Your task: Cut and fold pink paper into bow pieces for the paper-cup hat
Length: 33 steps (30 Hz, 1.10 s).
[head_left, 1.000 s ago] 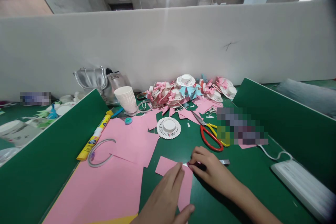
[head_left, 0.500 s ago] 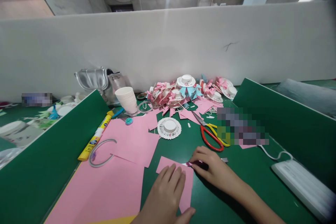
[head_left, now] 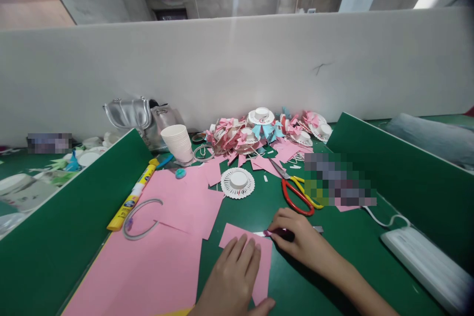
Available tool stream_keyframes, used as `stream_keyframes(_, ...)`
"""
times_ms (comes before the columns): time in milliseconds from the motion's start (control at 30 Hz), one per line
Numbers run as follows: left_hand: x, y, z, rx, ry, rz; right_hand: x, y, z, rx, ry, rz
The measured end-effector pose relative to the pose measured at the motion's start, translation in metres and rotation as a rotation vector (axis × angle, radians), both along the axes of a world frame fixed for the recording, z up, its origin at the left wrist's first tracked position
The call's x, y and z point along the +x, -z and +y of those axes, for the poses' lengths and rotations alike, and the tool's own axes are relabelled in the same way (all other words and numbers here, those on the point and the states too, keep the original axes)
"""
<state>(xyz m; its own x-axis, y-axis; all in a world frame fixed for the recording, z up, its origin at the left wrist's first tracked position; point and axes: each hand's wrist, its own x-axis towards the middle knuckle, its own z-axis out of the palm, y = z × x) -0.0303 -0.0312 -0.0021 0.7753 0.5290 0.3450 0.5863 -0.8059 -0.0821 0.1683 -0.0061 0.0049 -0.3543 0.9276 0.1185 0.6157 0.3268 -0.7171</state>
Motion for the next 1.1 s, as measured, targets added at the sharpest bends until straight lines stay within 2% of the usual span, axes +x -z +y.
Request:
stream_keyframes(567,0.0,0.0,0.0,0.005,0.004,0.018,-0.014,0.003,0.002,0.064,0.0,0.011)
stream_keyframes(1100,-0.001,-0.003,-0.001,-0.095,-0.031,0.026,-0.023,0.004,0.002,0.132,0.009,-0.033)
